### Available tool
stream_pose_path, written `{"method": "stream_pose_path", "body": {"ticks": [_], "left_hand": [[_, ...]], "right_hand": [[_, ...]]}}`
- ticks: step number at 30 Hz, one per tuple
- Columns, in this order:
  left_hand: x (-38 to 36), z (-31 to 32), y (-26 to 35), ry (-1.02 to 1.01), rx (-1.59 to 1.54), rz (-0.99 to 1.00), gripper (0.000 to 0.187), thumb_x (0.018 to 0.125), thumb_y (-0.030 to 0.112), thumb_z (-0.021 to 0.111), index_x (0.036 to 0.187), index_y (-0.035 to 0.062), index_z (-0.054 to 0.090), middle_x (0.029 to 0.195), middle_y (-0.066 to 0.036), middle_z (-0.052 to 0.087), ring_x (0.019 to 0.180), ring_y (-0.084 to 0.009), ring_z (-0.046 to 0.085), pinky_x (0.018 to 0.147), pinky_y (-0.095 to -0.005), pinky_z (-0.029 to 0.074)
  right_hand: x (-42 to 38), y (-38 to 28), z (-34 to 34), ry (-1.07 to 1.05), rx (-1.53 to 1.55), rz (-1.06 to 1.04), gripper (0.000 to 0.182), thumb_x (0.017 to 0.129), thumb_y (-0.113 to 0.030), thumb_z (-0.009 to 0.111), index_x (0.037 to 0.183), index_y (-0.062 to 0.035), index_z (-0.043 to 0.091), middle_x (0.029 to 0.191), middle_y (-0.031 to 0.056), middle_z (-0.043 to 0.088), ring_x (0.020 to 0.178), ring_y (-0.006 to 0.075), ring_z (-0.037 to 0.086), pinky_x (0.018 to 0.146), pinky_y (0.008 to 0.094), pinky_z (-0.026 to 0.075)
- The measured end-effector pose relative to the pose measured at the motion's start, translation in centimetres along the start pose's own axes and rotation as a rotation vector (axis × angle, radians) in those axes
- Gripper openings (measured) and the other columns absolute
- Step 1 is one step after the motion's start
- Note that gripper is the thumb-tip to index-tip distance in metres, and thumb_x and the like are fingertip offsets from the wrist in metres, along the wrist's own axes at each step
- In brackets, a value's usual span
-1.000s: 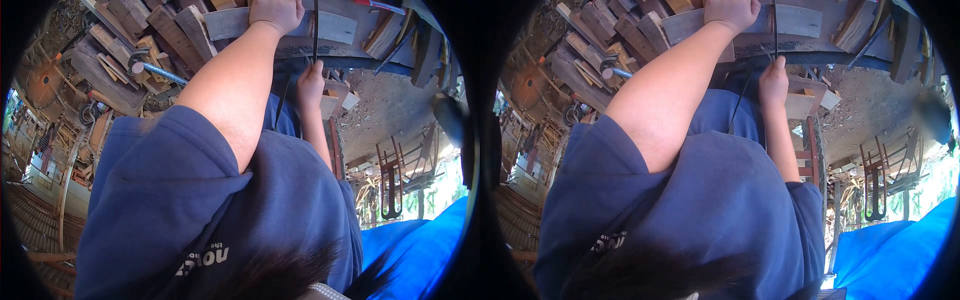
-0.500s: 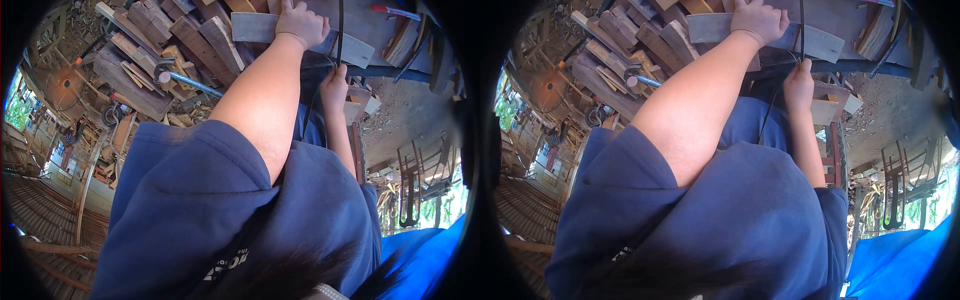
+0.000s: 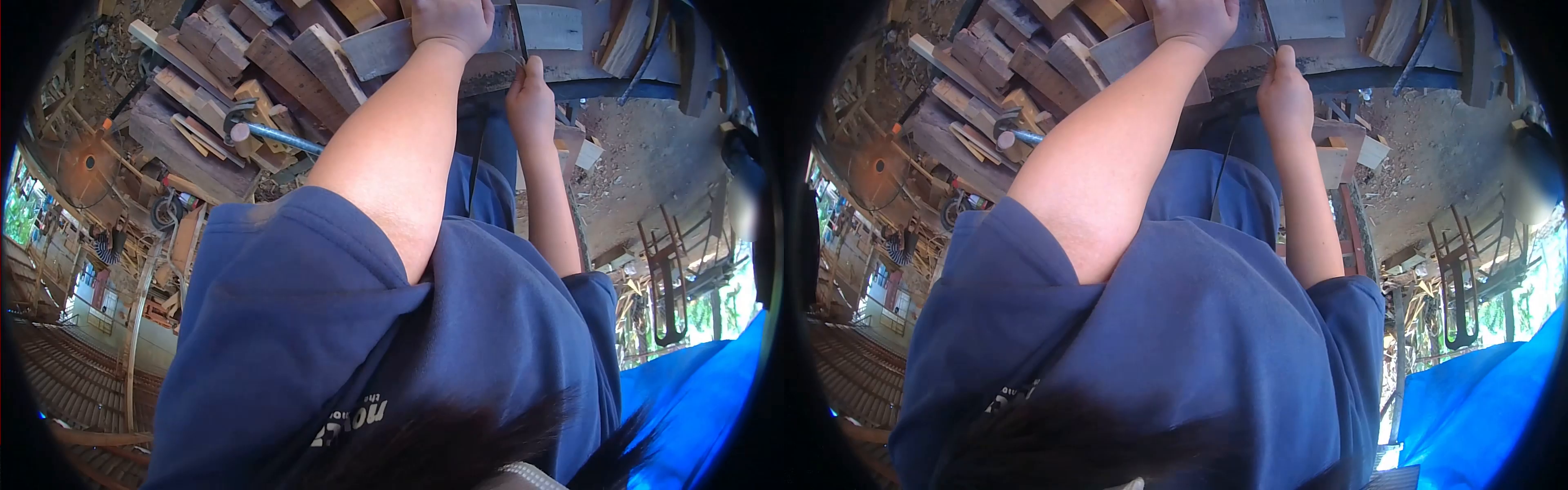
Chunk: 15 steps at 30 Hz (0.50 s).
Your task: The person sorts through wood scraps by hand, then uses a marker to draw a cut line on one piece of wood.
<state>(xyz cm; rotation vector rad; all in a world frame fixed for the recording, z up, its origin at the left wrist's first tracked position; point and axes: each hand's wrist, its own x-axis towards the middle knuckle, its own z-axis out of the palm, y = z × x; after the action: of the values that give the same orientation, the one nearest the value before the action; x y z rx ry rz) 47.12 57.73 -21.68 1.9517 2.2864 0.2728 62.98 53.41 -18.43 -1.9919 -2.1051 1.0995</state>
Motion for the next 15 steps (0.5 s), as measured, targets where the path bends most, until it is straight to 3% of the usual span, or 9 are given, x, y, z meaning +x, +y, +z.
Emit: {"method": "stream_pose_path", "body": {"ticks": [9, 15], "left_hand": [[0.4, -0.2, 0.4, -0.031, -0.026, -0.032, 0.041, 0.092, 0.030, 0.047, 0.066, 0.0068, 0.070, 0.072, -0.007, 0.069, 0.088, -0.0243, 0.057, 0.093, -0.0465, 0.033], [0.3, 0.1, 0.3, -0.046, 0.031, -0.037, 0.041, 0.091, 0.030, 0.048, 0.064, 0.0063, 0.070, 0.070, -0.008, 0.068, 0.086, -0.0247, 0.056, 0.090, -0.0463, 0.034]], "right_hand": [[-4.4, 2.4, -2.6, -0.034, -0.004, 0.050, 0.013, 0.097, -0.015, 0.051, 0.095, -0.0064, 0.042, 0.073, 0.0265, 0.061, 0.072, 0.0489, 0.059, 0.057, 0.0561, 0.045], [1.1, 0.0, -1.6, -0.073, -0.005, 0.033, 0.011, 0.096, -0.014, 0.051, 0.097, -0.0060, 0.044, 0.075, 0.0267, 0.061, 0.073, 0.0486, 0.060, 0.058, 0.0551, 0.046]]}}
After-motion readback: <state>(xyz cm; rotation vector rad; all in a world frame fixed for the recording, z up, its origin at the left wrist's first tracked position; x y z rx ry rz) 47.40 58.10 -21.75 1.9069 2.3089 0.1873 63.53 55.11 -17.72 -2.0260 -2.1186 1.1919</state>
